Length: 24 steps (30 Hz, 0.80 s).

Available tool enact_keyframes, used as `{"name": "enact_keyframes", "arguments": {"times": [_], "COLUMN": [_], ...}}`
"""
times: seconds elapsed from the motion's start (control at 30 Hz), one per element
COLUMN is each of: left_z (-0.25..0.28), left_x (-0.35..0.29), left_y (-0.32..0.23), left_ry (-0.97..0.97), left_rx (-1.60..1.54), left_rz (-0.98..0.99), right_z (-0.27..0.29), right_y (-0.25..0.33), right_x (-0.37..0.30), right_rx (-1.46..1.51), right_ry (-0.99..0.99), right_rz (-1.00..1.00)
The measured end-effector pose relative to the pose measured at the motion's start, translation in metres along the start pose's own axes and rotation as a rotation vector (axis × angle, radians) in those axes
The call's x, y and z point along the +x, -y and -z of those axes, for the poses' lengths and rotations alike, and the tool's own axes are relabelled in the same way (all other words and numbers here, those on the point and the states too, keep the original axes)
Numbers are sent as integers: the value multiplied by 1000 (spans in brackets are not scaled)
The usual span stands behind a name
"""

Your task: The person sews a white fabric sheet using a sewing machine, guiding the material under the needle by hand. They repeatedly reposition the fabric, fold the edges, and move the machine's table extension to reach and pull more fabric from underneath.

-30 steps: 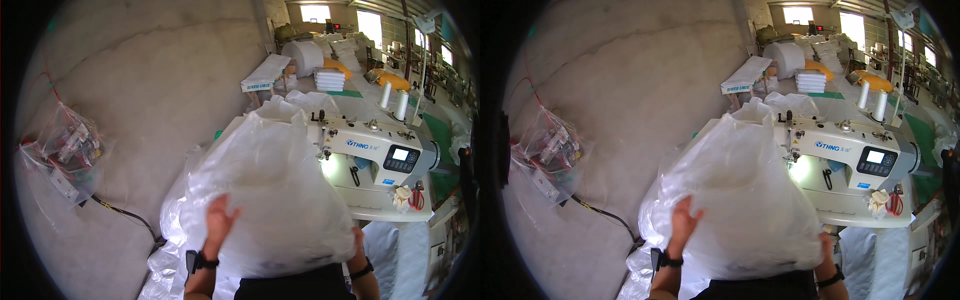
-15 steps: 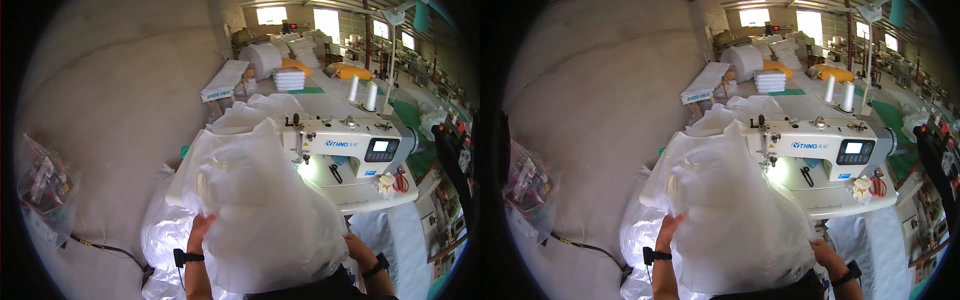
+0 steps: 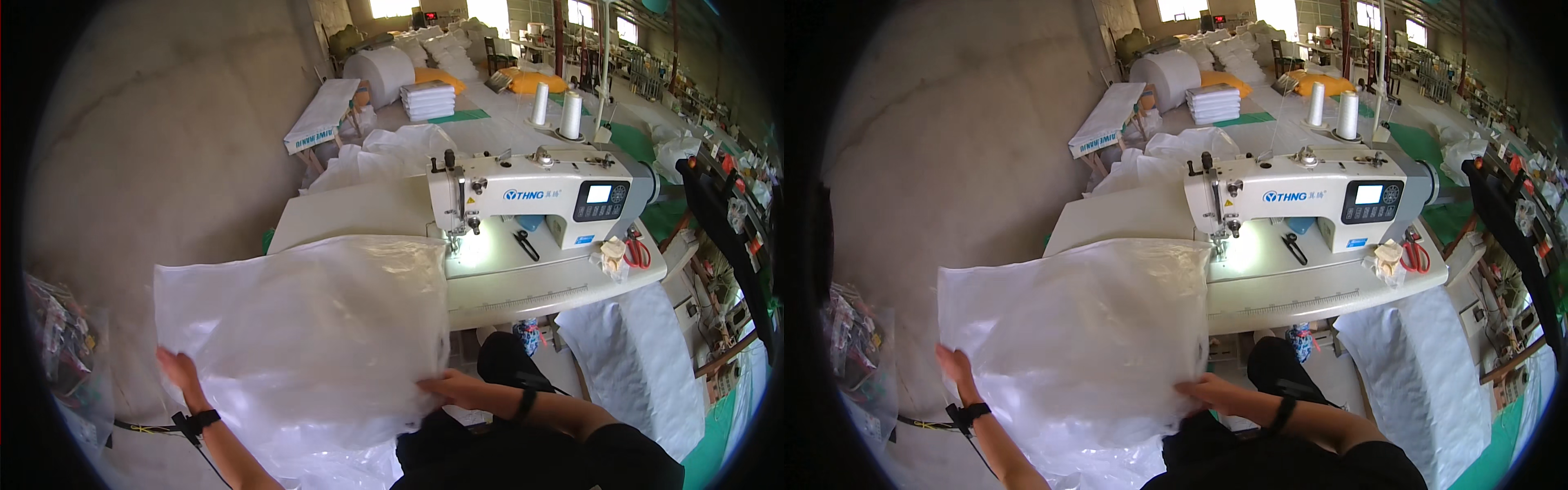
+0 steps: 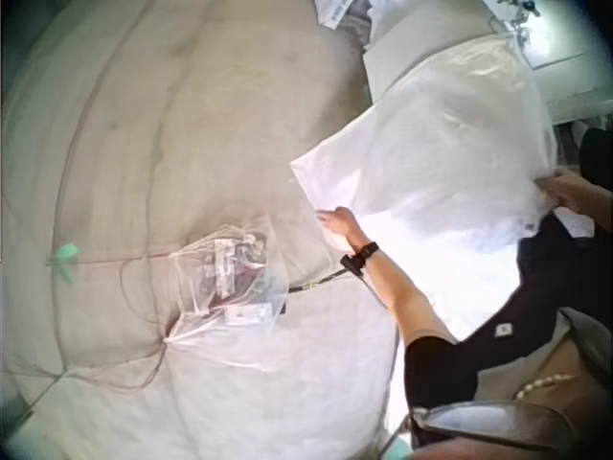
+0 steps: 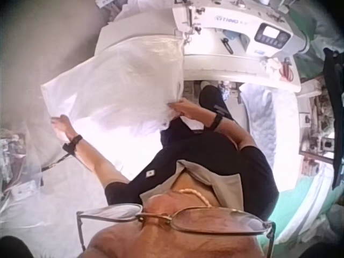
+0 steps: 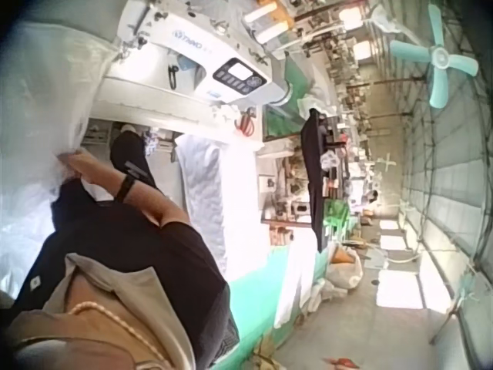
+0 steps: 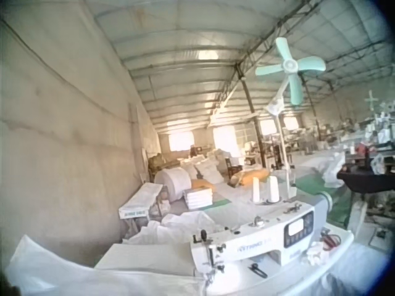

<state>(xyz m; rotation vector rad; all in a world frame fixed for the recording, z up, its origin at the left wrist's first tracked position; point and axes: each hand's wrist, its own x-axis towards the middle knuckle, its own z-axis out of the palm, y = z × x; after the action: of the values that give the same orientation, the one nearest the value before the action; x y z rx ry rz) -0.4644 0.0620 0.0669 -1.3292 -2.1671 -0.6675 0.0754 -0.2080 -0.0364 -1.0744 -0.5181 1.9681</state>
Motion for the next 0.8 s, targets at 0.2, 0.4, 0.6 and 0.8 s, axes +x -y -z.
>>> {"name": "enact_keyframes", "arguments": {"times": [0.2, 0.4, 0.6, 0.8], "left_z": [9, -19, -31, -11], "left_x": [-123, -157, -148, -151], "left_y": [-208, -285, -286, -293], "left_ry": [692, 686, 645, 687], "left_rx": [-544, -144, -156, 0], "left_rz": [-743, -607, -610, -501], "right_z": [-22, -3, 12, 25], "right_y": [-17, -21, -24, -27], "right_x": [33, -31, -49, -50], "right_rx": [-75, -129, 51, 184], "right_ry": [-134, 84, 22, -290], "right_rz": [-168, 157, 88, 263]}}
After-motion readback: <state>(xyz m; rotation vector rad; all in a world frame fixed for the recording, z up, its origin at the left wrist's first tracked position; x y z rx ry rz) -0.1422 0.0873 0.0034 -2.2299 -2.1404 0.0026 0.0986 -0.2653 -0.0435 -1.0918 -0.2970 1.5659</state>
